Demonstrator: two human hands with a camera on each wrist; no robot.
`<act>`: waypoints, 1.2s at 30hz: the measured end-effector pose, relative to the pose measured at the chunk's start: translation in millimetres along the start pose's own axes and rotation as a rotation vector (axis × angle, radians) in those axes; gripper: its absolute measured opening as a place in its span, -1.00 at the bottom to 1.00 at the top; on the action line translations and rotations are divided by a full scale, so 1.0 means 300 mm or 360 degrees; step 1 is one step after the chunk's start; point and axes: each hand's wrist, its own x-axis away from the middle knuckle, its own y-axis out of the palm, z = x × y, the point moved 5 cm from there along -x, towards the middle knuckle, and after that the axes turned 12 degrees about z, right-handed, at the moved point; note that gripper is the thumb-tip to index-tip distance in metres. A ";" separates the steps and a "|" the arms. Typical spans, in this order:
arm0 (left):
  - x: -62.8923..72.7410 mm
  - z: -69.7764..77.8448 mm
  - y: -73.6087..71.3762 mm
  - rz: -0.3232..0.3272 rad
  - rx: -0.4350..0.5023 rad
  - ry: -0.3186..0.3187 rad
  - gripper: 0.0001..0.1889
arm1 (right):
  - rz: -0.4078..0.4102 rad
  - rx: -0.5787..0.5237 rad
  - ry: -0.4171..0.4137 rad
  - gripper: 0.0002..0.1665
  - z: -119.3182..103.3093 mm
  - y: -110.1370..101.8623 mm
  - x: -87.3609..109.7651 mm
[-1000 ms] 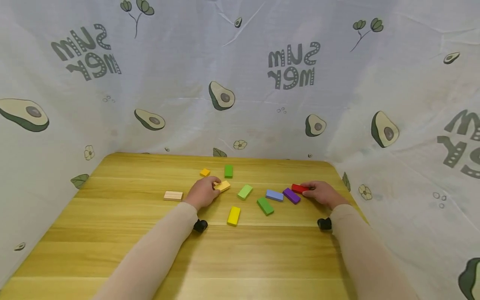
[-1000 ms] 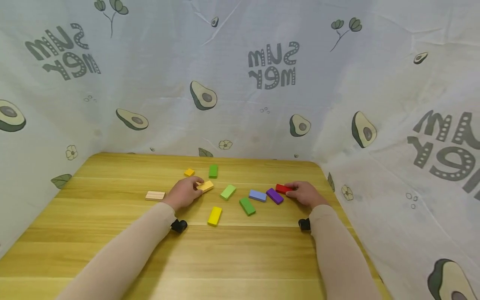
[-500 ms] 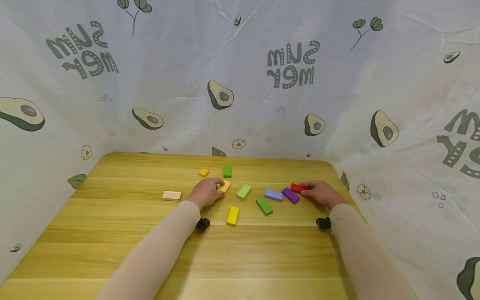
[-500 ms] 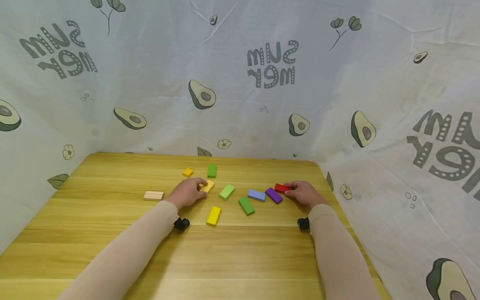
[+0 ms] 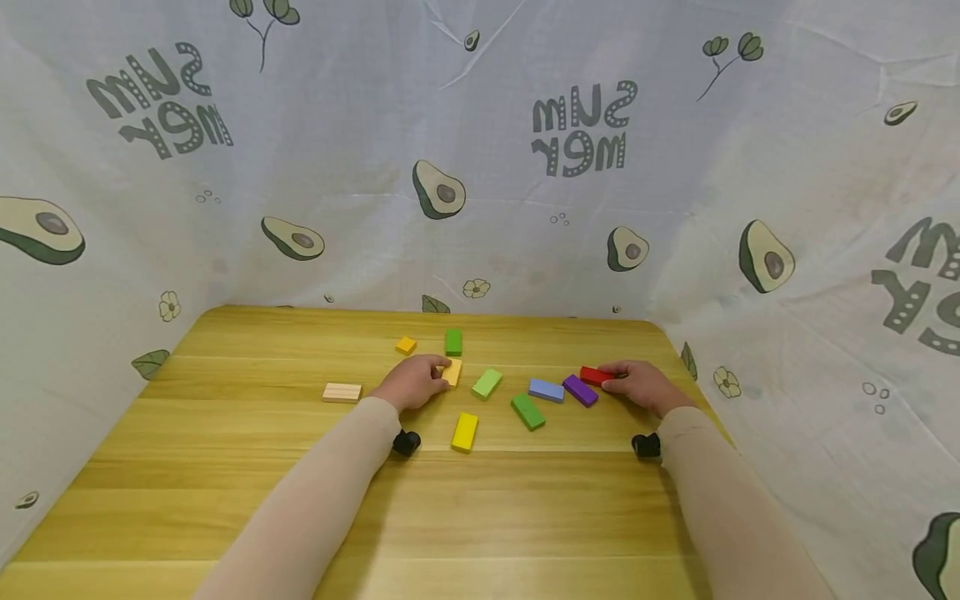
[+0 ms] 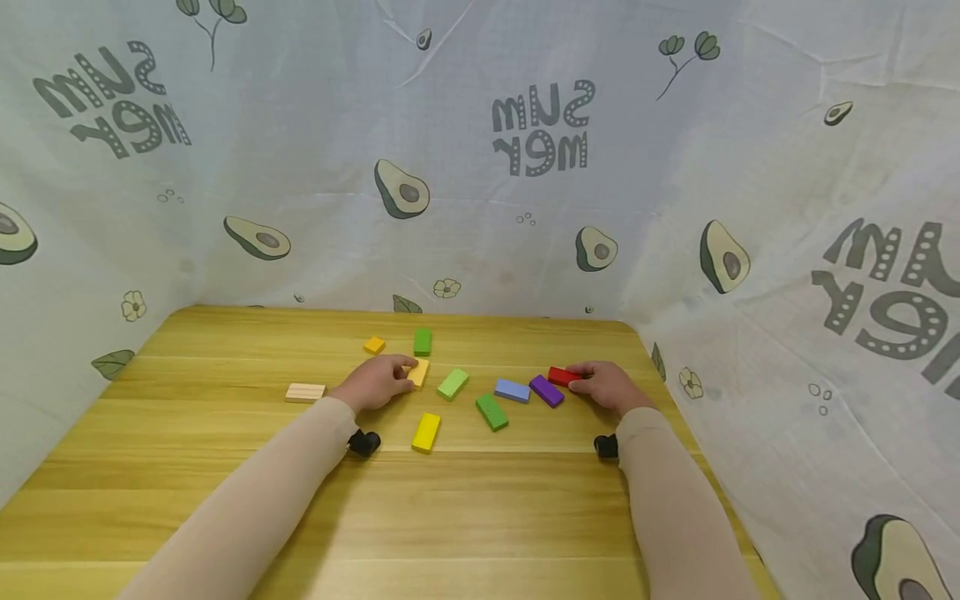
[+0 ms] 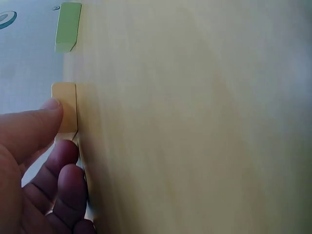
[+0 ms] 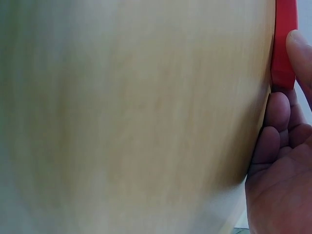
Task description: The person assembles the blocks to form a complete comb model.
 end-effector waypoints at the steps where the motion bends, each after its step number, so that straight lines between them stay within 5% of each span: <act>1: -0.001 0.001 0.000 0.0005 0.0009 -0.0009 -0.52 | 0.0002 0.0001 0.0001 -0.40 -0.001 -0.001 0.001; 19: -0.018 -0.006 0.008 0.0098 0.0095 -0.0126 -0.55 | 0.0004 0.0031 0.0000 -0.39 -0.018 -0.001 0.011; 36: -0.023 -0.002 0.002 0.0082 0.0105 -0.0140 -0.53 | 0.0007 -0.0034 0.0033 -0.38 -0.007 0.000 0.008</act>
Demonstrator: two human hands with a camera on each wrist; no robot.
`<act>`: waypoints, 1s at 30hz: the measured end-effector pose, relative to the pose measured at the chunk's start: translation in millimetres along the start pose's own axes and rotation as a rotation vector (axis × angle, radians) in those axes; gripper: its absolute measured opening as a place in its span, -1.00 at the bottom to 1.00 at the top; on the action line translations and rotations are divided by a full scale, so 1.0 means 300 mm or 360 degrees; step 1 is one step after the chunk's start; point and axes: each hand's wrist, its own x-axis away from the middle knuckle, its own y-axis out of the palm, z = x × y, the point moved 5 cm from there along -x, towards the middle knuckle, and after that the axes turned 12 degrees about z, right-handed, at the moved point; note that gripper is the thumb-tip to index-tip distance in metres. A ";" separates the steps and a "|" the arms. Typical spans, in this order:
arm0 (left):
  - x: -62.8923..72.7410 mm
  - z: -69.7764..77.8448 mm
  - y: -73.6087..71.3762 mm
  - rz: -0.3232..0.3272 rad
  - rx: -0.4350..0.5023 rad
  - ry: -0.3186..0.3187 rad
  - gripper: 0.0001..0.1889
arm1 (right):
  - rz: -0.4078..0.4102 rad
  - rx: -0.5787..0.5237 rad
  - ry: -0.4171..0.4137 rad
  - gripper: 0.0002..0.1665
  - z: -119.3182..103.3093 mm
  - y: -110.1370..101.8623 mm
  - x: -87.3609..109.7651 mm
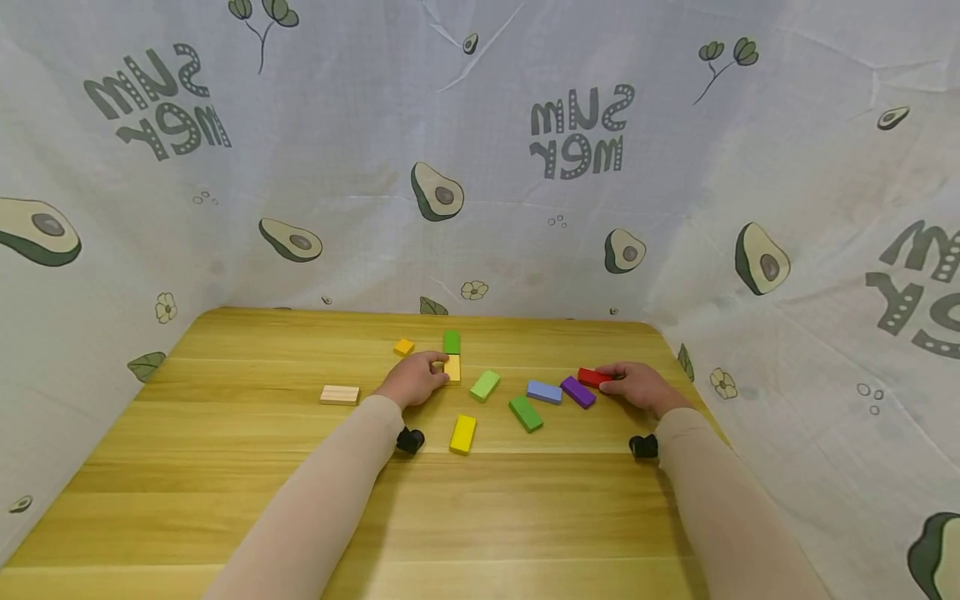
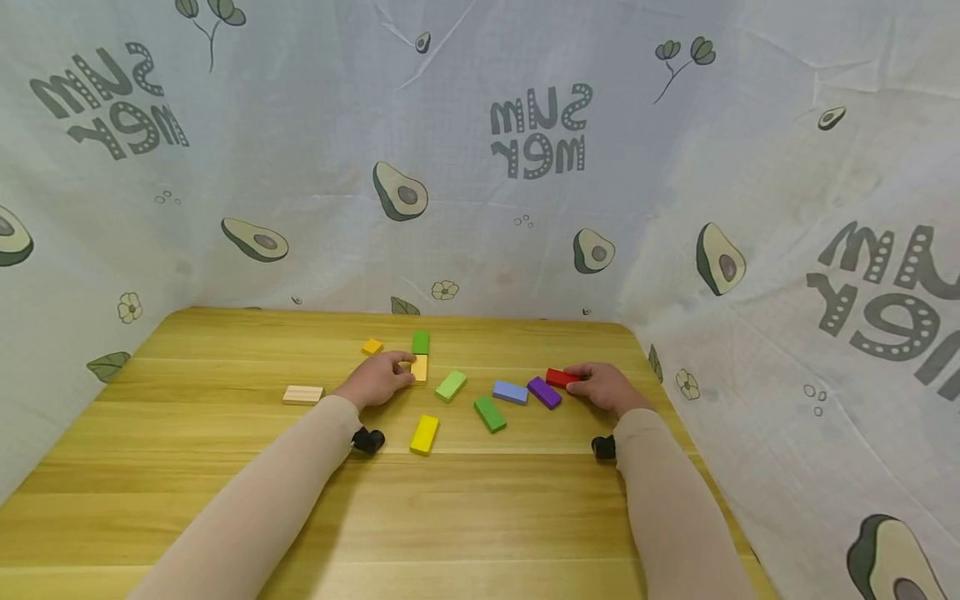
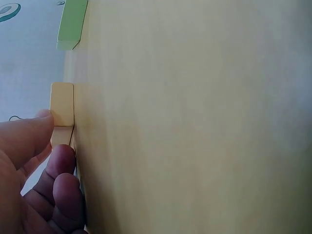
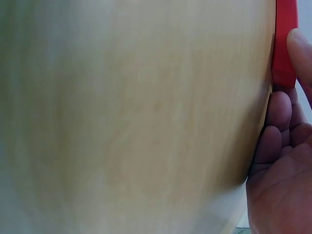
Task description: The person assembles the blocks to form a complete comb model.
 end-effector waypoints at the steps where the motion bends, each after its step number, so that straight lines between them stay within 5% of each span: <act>1: 0.000 0.000 0.000 -0.0001 0.0002 0.0000 -0.52 | -0.0001 0.0000 -0.0001 -0.38 0.000 0.001 0.000; 30: -0.008 -0.006 0.004 -0.0013 0.0021 -0.0007 -0.52 | 0.0017 -0.0001 -0.0011 -0.41 -0.008 0.005 0.010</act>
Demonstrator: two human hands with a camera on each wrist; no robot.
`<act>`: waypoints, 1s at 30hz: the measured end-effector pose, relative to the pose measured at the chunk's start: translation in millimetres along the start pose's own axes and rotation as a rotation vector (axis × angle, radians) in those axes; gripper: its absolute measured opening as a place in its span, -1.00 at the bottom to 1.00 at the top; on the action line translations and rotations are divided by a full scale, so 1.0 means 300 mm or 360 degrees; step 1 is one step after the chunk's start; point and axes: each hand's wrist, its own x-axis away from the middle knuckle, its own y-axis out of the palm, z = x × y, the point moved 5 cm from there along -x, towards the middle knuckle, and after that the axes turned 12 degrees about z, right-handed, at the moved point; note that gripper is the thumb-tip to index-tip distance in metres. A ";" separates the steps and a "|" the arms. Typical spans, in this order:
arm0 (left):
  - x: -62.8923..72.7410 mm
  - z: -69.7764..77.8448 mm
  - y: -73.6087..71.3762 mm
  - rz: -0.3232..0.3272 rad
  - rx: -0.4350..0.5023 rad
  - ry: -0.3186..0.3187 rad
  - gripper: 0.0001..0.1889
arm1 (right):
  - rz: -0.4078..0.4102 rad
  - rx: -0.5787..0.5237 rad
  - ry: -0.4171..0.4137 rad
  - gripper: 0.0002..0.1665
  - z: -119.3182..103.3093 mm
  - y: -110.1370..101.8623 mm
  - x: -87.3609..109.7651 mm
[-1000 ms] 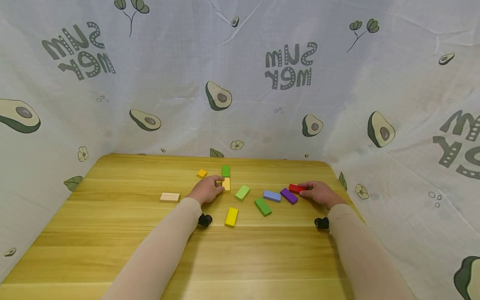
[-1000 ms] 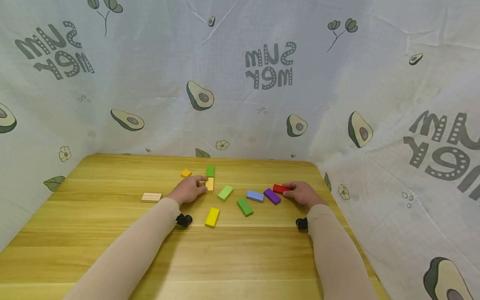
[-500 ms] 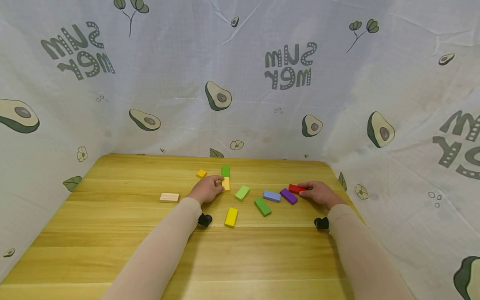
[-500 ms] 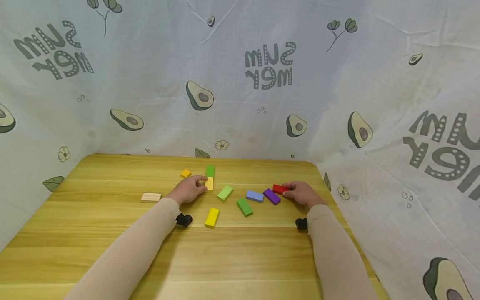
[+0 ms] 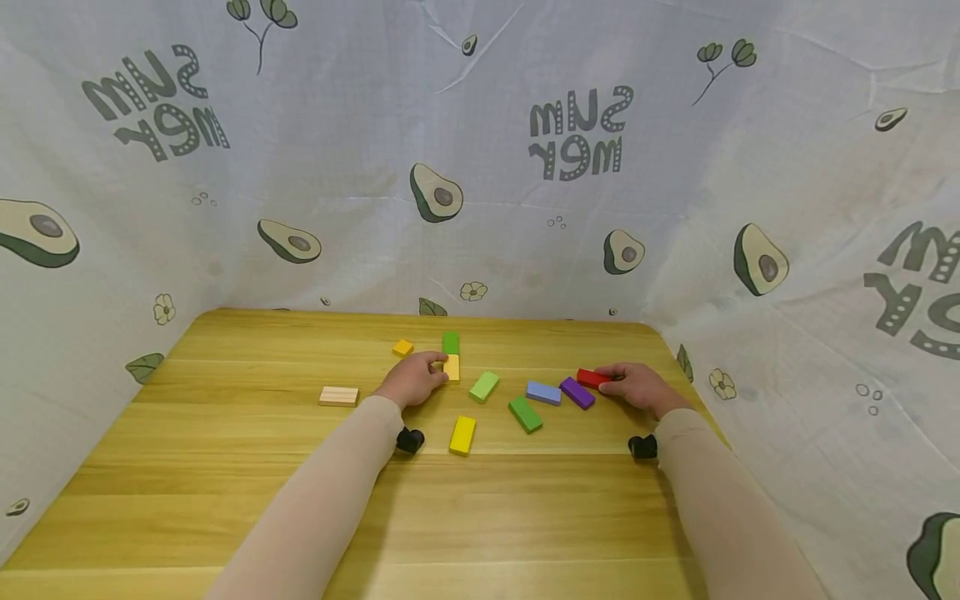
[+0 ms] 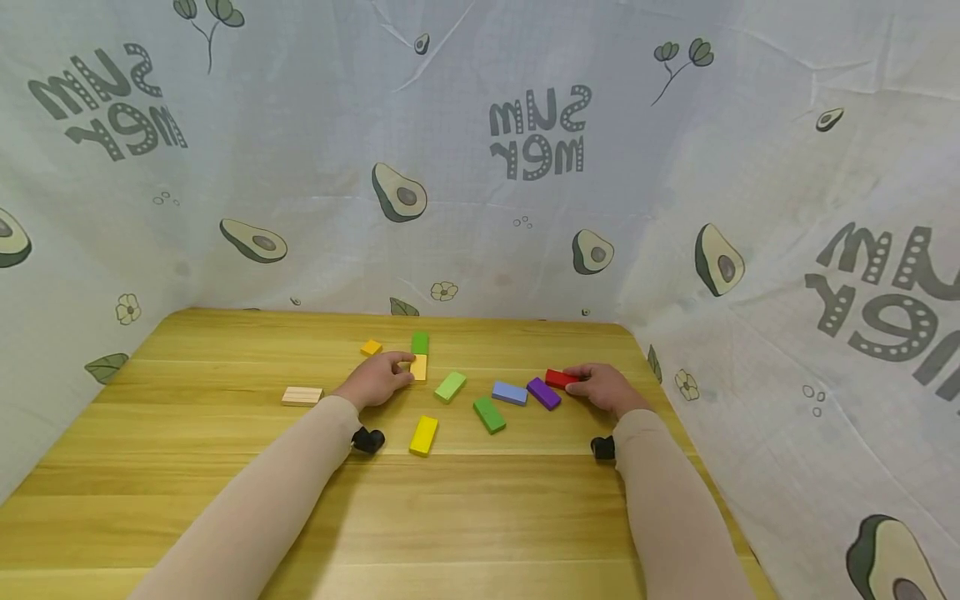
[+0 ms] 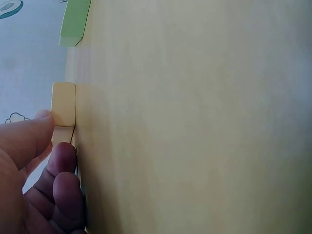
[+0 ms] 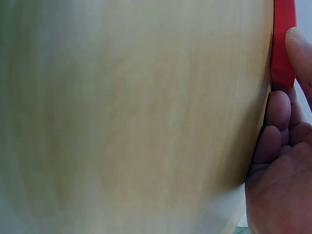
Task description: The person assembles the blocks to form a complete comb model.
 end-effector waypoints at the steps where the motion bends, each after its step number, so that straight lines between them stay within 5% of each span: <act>1: 0.001 0.000 -0.001 0.0000 0.0000 0.0002 -0.52 | 0.0000 -0.0004 0.0004 -0.41 0.000 -0.001 0.000; 15: 0.025 -0.012 -0.016 -0.0028 0.0069 0.0056 -0.48 | -0.0018 -0.0033 0.0024 -0.39 -0.001 0.000 0.001; 30: 0.083 0.001 -0.010 -0.0154 0.0088 0.0224 -0.47 | -0.0016 -0.0049 0.0017 -0.40 0.011 -0.001 -0.005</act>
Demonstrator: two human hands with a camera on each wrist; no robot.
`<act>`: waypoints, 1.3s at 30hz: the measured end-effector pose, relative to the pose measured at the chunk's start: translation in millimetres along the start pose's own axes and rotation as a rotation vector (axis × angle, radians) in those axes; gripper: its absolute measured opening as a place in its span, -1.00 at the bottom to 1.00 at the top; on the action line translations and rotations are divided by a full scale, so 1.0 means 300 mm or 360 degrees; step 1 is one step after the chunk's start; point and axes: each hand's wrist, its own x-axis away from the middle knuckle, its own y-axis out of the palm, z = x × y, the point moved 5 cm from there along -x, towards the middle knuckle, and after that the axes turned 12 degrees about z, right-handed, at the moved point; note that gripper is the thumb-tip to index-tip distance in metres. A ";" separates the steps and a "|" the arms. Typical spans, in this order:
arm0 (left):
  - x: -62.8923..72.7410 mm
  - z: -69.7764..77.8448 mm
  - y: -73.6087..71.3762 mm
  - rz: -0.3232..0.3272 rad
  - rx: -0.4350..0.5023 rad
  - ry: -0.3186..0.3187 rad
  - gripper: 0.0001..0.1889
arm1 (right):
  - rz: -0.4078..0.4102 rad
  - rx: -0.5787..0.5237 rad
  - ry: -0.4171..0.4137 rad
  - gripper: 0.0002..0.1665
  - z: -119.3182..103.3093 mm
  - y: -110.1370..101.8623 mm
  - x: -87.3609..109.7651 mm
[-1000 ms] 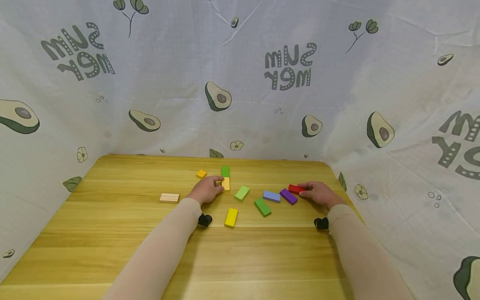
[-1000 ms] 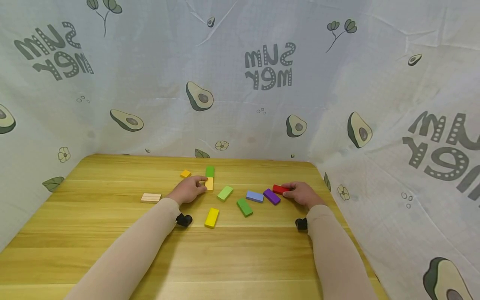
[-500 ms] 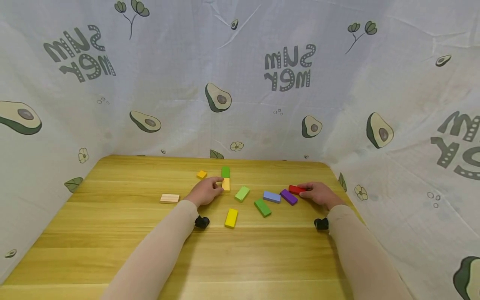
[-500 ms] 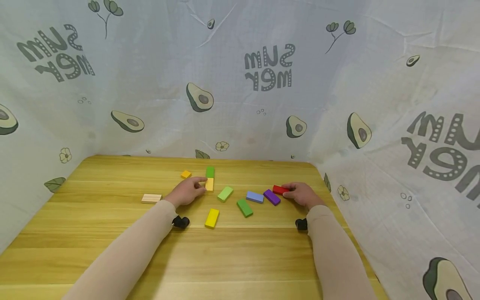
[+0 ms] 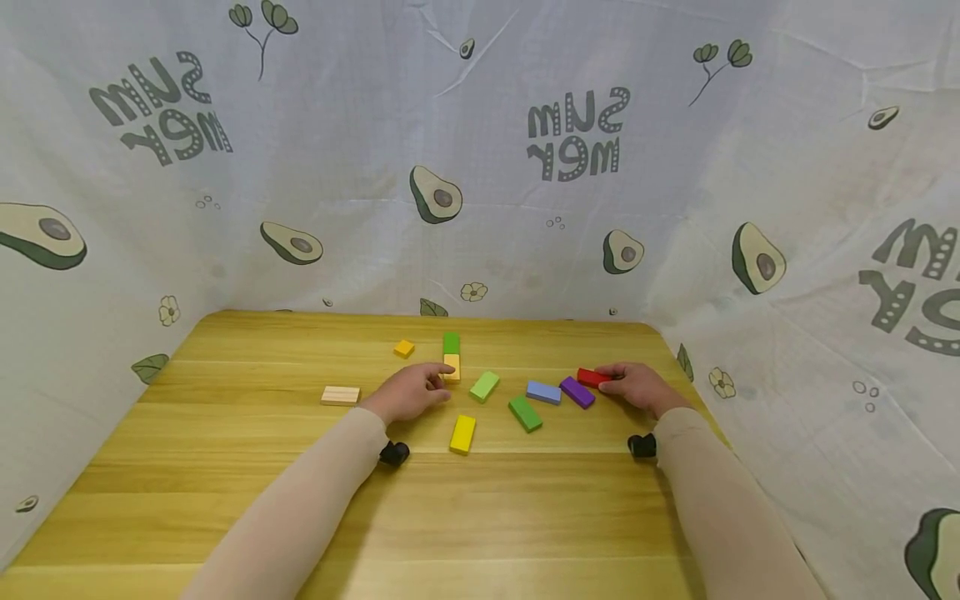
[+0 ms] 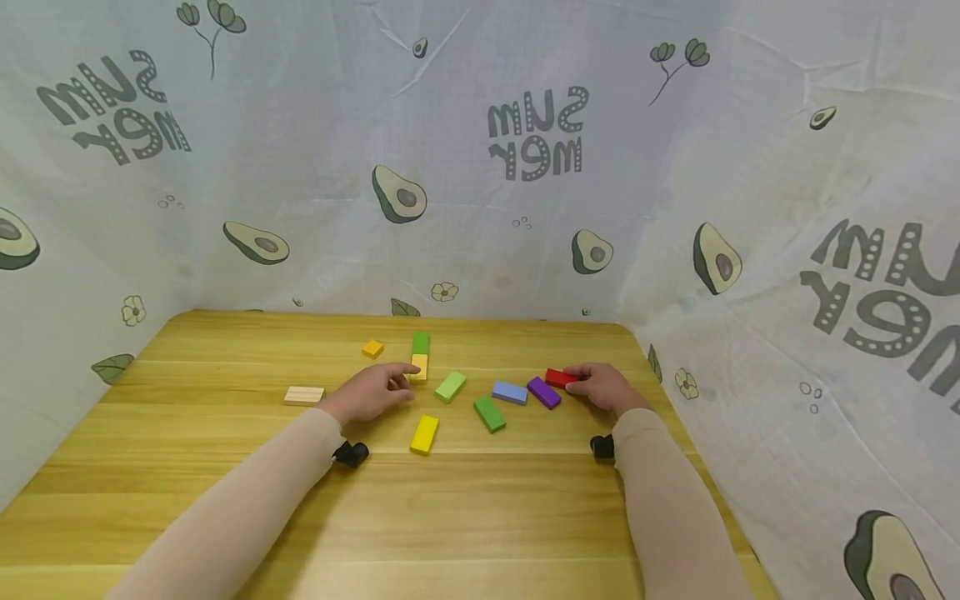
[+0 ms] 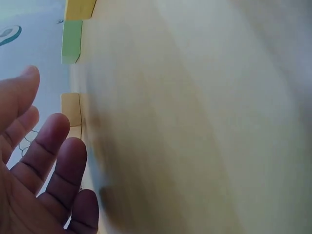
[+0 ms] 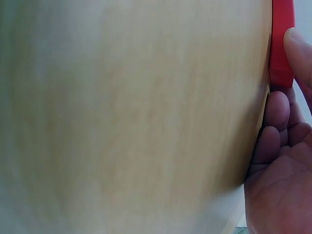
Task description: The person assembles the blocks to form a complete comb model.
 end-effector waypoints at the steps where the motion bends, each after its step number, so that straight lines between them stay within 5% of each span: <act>1: 0.003 0.000 0.003 -0.0012 -0.0009 0.0012 -0.47 | 0.0003 0.0000 0.0000 -0.40 0.000 -0.001 -0.001; 14: 0.042 0.069 0.029 -0.0181 -0.0033 0.0165 -0.45 | -0.0015 0.0025 -0.0002 -0.38 -0.001 -0.008 0.001; 23: 0.007 0.132 0.074 -0.0156 -0.0210 0.0276 -0.41 | -0.0005 0.0049 -0.0006 -0.37 -0.006 -0.005 0.006; 39: -0.070 0.182 0.146 -0.0150 -0.0365 0.0160 -0.33 | -0.0018 0.0008 0.0027 -0.37 0.004 -0.004 -0.002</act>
